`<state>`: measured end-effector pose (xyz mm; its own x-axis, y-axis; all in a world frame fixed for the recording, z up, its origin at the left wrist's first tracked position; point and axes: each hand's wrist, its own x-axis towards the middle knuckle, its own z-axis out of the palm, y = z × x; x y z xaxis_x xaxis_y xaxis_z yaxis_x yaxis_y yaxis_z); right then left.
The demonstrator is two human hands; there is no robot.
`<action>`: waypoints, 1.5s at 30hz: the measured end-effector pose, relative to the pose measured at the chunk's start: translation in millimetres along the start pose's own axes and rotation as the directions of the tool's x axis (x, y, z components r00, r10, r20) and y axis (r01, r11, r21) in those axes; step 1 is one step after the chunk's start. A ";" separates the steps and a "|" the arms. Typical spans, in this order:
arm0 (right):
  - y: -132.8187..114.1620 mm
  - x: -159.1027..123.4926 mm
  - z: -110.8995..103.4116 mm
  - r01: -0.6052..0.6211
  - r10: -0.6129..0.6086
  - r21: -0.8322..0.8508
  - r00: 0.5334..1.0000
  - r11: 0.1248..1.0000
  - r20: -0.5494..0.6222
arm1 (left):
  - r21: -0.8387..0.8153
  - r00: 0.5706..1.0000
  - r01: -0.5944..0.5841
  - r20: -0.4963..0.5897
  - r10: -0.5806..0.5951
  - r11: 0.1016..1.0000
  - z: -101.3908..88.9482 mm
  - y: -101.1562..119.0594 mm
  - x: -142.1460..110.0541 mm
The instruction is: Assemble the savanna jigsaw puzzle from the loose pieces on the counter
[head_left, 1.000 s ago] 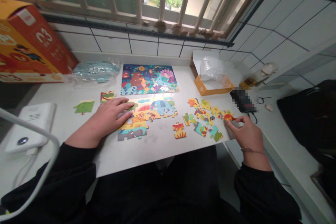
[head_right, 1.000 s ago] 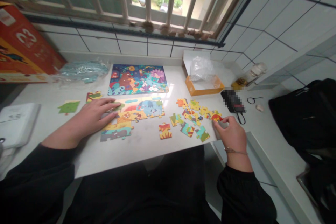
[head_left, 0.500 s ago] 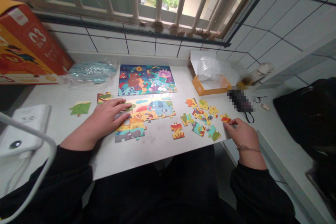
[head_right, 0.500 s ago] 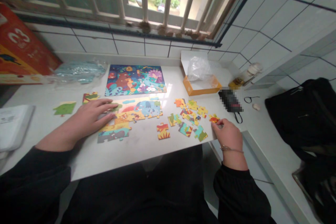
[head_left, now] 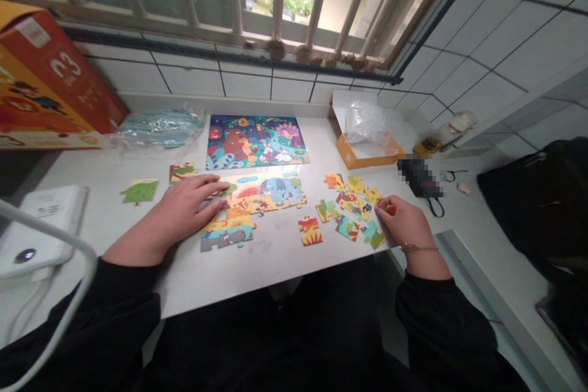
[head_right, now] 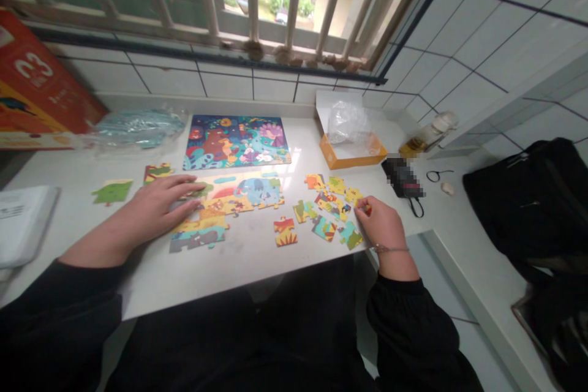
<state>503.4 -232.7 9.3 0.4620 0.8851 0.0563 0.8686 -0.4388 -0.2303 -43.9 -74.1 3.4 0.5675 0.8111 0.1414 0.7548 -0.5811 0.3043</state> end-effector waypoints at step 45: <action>-4.0 -3.7 1.5 -0.032 0.028 -0.029 0.989 0.999 -0.148 | -0.188 0.996 0.058 -0.055 -0.070 0.980 -15.1 5.2 -4.6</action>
<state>497.9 -234.0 8.5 0.5074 0.8398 0.1932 0.8580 -0.4716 -0.2034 -47.6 -79.7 18.5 0.4946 0.8520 0.1714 0.7113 -0.5102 0.4835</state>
